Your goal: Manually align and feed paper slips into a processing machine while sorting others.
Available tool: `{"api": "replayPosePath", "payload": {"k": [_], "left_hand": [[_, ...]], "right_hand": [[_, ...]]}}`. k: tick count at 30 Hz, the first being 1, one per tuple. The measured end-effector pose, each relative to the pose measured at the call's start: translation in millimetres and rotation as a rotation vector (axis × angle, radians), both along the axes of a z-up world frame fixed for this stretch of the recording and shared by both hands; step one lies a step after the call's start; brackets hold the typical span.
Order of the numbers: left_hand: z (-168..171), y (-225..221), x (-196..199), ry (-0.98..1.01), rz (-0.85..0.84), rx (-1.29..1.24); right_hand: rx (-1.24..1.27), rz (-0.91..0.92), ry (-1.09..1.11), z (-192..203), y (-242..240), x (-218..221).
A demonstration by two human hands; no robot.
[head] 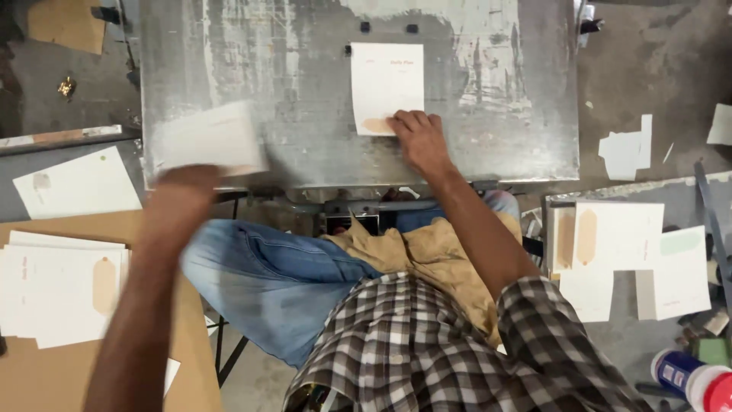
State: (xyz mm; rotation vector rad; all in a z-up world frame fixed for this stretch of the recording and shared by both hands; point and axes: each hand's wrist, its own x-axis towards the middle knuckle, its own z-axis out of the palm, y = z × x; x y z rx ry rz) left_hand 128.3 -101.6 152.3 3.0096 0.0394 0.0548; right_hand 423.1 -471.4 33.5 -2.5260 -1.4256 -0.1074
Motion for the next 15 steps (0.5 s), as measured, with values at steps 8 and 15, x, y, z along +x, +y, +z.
{"api": "replayPosePath", "payload": {"k": [8,15], "left_hand": [[-21,80,-215,-0.130,0.868,0.142],[-215,65,-345,0.001,0.914,0.101]], "right_hand": [[-0.154,-0.016,0.141,3,18,27],[-0.179,0.006,0.351,16,16,46]]}}
